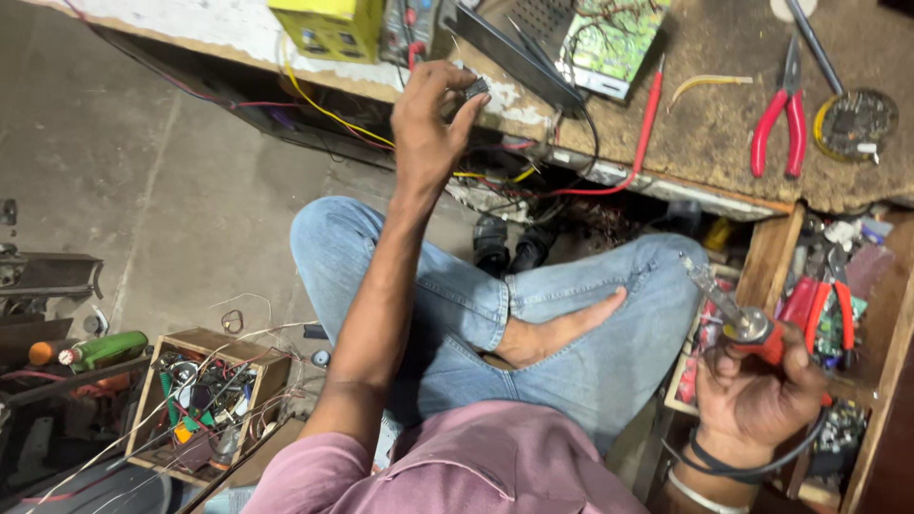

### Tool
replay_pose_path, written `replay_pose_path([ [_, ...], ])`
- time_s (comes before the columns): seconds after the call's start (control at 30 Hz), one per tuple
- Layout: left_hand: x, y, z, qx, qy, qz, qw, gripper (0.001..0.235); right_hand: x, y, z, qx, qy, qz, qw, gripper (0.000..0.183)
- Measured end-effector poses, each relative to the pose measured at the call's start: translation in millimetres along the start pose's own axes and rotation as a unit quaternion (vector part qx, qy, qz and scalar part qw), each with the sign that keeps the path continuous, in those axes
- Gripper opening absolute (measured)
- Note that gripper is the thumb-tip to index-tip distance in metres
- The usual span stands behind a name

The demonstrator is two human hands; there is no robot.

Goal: The person sits on the floor and uses a soldering iron to attach wires to a small black electronic component. They handle solder wire and the component, then place the soldered part on the workbench.

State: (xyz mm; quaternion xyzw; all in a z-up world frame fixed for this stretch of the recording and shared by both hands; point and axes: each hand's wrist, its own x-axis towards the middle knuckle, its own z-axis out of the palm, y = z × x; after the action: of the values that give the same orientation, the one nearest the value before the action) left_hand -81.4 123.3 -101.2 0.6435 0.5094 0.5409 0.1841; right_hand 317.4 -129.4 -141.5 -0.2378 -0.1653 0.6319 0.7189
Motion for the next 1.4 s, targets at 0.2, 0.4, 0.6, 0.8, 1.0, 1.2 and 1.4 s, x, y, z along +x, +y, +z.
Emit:
replay_pose_path([
  [0.2,-7.0,-26.9,20.2,0.041,0.04,0.055,0.997,0.028,-3.3,-1.6,-12.0,-0.014,0.013,-0.028,0.999,0.026],
  [0.4,-10.1,-22.2,16.4,0.108,0.009,0.068,0.992,0.029,-5.0,-7.0,-15.8,-0.042,0.012,-0.052,0.998,0.027],
  [0.6,-2.6,-2.5,7.9,0.079,0.018,0.087,0.993,0.029,1.2,-5.7,-8.0,-0.068,-0.005,-0.074,0.995,0.026],
  [0.8,-33.3,57.7,2.1,-0.151,-0.007,0.02,0.988,0.028,-14.2,-0.1,37.1,-0.251,-0.009,-0.212,0.944,0.024],
  [1.0,-75.3,126.4,-5.2,-0.298,-0.022,-0.002,0.954,0.033,-24.9,7.6,81.5,-0.438,-0.006,-0.351,0.827,0.04],
  [1.2,-77.3,167.6,-18.1,-0.167,-0.013,0.144,0.975,0.04,-29.5,-23.9,96.5,-0.595,-0.1,-0.296,0.741,0.036],
  [1.4,-75.6,171.6,-20.4,-0.147,-0.017,0.189,0.971,0.038,-29.3,-34.9,97.2,-0.608,-0.16,-0.273,0.729,0.034],
])
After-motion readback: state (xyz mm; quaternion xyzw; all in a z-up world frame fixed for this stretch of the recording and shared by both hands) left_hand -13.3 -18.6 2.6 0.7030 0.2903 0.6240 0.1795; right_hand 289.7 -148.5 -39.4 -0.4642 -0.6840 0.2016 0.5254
